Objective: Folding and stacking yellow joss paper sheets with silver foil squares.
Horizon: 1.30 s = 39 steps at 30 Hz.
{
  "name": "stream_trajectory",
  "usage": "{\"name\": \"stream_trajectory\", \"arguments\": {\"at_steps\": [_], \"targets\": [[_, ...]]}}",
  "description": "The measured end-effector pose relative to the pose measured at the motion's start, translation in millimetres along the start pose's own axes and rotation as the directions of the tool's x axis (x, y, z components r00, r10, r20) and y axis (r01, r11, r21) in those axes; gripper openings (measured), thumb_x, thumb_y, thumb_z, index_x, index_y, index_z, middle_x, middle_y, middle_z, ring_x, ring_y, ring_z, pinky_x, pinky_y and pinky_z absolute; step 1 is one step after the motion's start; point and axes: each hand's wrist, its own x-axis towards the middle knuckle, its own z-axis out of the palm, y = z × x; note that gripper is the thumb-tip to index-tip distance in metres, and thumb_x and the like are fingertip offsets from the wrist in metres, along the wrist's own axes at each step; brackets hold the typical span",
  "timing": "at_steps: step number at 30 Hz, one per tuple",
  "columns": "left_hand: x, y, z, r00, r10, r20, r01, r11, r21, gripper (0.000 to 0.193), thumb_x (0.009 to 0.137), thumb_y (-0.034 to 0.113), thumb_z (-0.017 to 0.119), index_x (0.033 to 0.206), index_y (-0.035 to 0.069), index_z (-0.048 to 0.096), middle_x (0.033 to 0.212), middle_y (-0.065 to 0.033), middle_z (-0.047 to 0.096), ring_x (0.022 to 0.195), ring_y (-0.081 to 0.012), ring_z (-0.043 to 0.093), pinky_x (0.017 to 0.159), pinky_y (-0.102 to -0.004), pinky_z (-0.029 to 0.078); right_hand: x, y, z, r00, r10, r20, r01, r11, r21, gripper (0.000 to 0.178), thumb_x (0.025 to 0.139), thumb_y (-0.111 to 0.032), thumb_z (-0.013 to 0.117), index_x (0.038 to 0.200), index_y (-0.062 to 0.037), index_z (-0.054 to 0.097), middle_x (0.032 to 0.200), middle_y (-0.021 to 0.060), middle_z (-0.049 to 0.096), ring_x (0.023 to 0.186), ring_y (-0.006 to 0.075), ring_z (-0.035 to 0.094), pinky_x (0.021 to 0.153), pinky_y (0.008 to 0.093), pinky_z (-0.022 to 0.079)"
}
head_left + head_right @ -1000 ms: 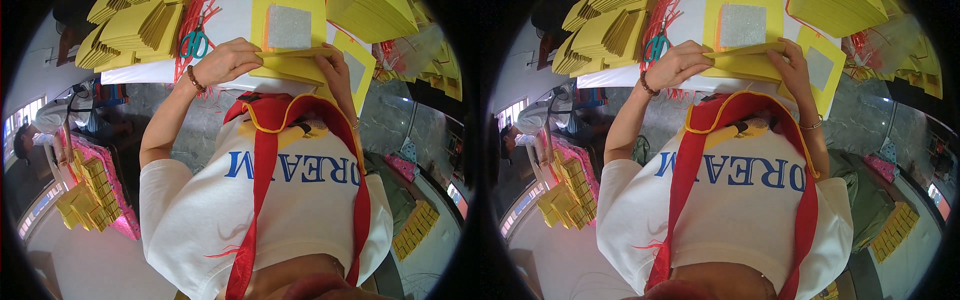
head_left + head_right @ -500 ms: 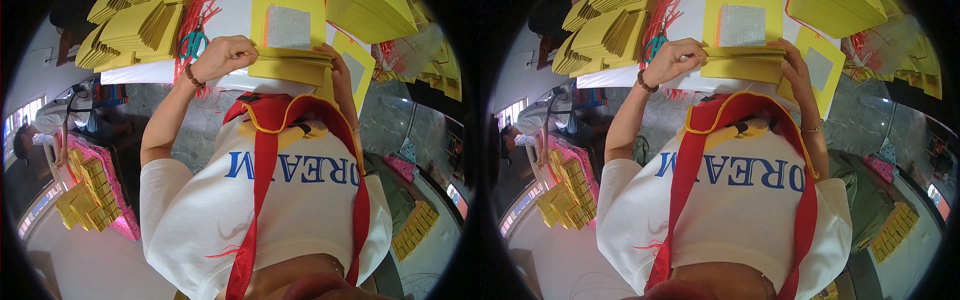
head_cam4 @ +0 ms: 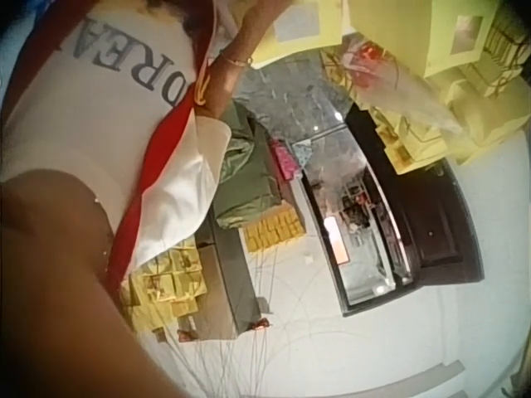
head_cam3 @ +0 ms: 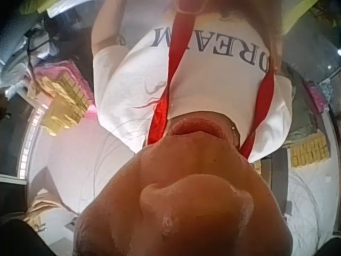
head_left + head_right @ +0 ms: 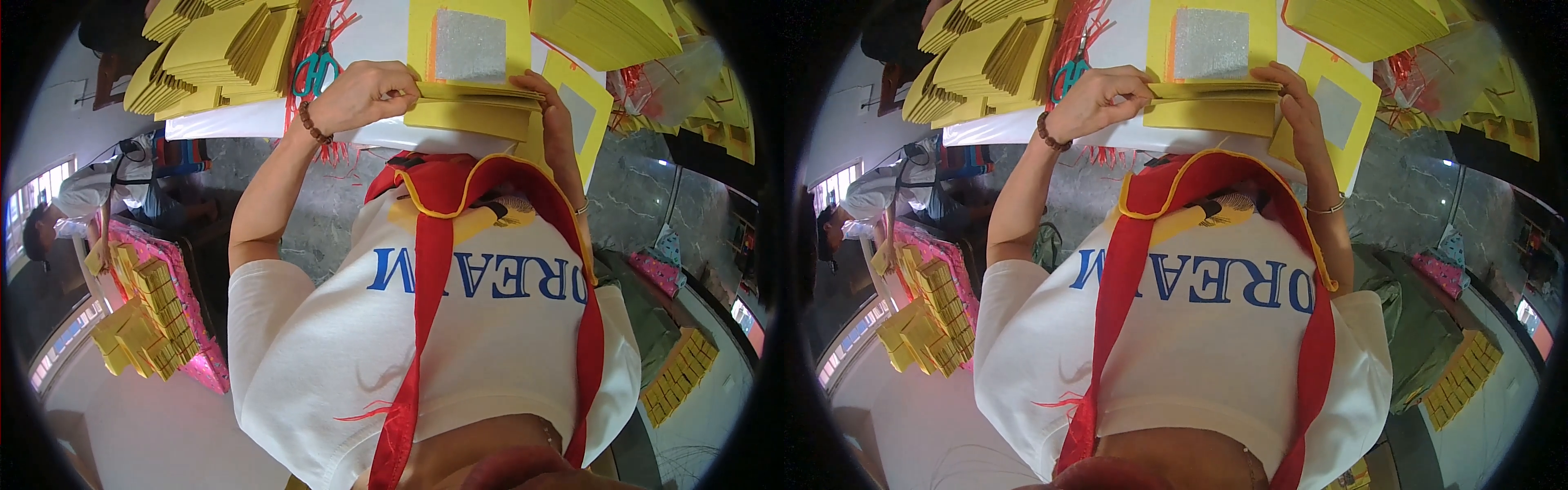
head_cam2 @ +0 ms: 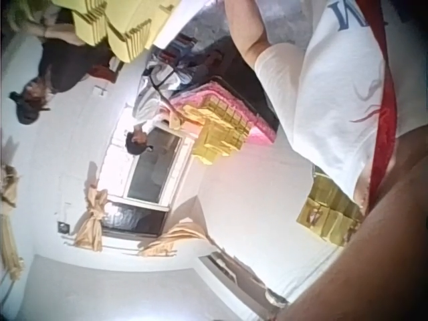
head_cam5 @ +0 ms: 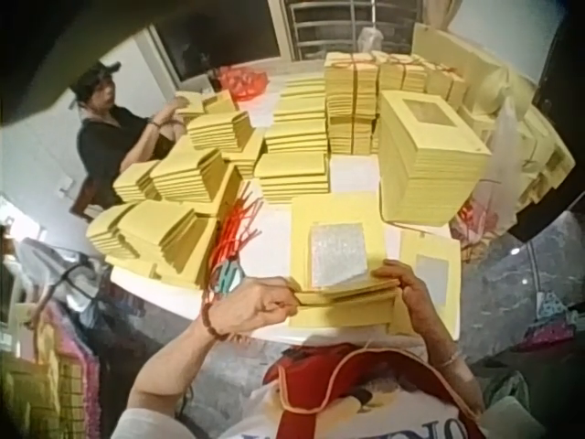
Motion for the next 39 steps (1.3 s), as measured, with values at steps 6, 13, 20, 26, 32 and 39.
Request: {"name": "stream_trajectory", "arguments": {"at_steps": [6, 13, 20, 26, 32, 39], "targets": [[-0.6, 1.0, -0.1, 0.999, -0.049, 0.003, 0.049, 0.999, -0.012, 0.011, 0.076, 0.011, 0.056, 0.078, 0.001, 0.059, 0.076, -0.0074, 0.061, 0.066, -0.0226, 0.059, 0.06, -0.0312, 0.047, 1.3, -8.3, 3.1, 1.0, -0.008, 0.0, 0.008, 0.995, -0.1, 0.047, 0.084, -0.037, 0.047, 0.118, -0.0053, 0.055, 0.125, 0.0097, 0.05, 0.128, 0.0226, 0.032, 0.103, 0.0345, 0.025], [-0.1, 1.4, -1.1, 1.0, -0.024, 0.018, 0.024, 1.0, -0.001, 0.011, 0.077, 0.011, 0.056, 0.079, 0.0, 0.06, 0.077, -0.0084, 0.061, 0.066, -0.0233, 0.059, 0.06, -0.0316, 0.047, -0.1, -9.7, 1.9, 0.999, 0.014, 0.034, -0.013, 0.999, -0.037, 0.046, 0.082, -0.032, 0.052, 0.12, -0.0055, 0.053, 0.133, 0.0139, 0.039, 0.126, 0.0213, 0.033, 0.102, 0.0343, 0.027], [0.6, 0.1, -1.5, 1.0, 0.004, 0.031, -0.005, 1.0, 0.026, 0.012, 0.077, 0.011, 0.055, 0.08, 0.0, 0.06, 0.078, -0.0095, 0.061, 0.066, -0.0245, 0.06, 0.06, -0.032, 0.047, -0.3, -9.3, -0.2, 0.999, -0.007, 0.042, 0.007, 1.0, -0.004, 0.047, 0.081, -0.032, 0.053, 0.12, -0.0057, 0.053, 0.133, 0.014, 0.039, 0.127, 0.0213, 0.032, 0.103, 0.0361, 0.026], [1.9, 0.2, -4.3, 0.998, -0.036, 0.061, 0.035, 0.999, 0.013, 0.013, 0.077, 0.011, 0.055, 0.081, 0.0, 0.06, 0.078, -0.0097, 0.061, 0.067, -0.0249, 0.06, 0.061, -0.0323, 0.047, 0.3, -14.9, 5.8, 0.999, 0.04, 0.016, -0.04, 0.999, -0.015, 0.046, 0.08, -0.03, 0.055, 0.12, -0.006, 0.053, 0.13, 0.0125, 0.043, 0.129, 0.0217, 0.03, 0.103, 0.0364, 0.027], [1.6, 0.8, -5.5, 0.997, -0.001, 0.081, 0.0, 1.0, 0.012, 0.011, 0.078, 0.01, 0.055, 0.081, -0.001, 0.058, 0.079, -0.0104, 0.06, 0.067, -0.0254, 0.059, 0.061, -0.0326, 0.046, 0.3, -15.3, 3.7, 0.999, 0.021, 0.037, -0.02, 1.0, -0.017, 0.046, 0.079, -0.028, 0.057, 0.12, -0.0064, 0.054, 0.131, 0.0127, 0.041, 0.129, 0.022, 0.03, 0.103, 0.0361, 0.027], [0.5, -1.0, -2.9, 0.999, 0.006, 0.038, -0.007, 1.0, 0.023, 0.012, 0.079, 0.012, 0.055, 0.08, 0.0, 0.056, 0.075, -0.0105, 0.057, 0.064, -0.0251, 0.056, 0.058, -0.0331, 0.045, -0.1, -14.9, 4.7, 0.999, 0.034, 0.022, -0.033, 0.999, -0.025, 0.044, 0.078, -0.024, 0.061, 0.119, -0.0088, 0.055, 0.132, 0.0118, 0.041, 0.126, 0.0216, 0.034, 0.102, 0.0351, 0.029]]}}
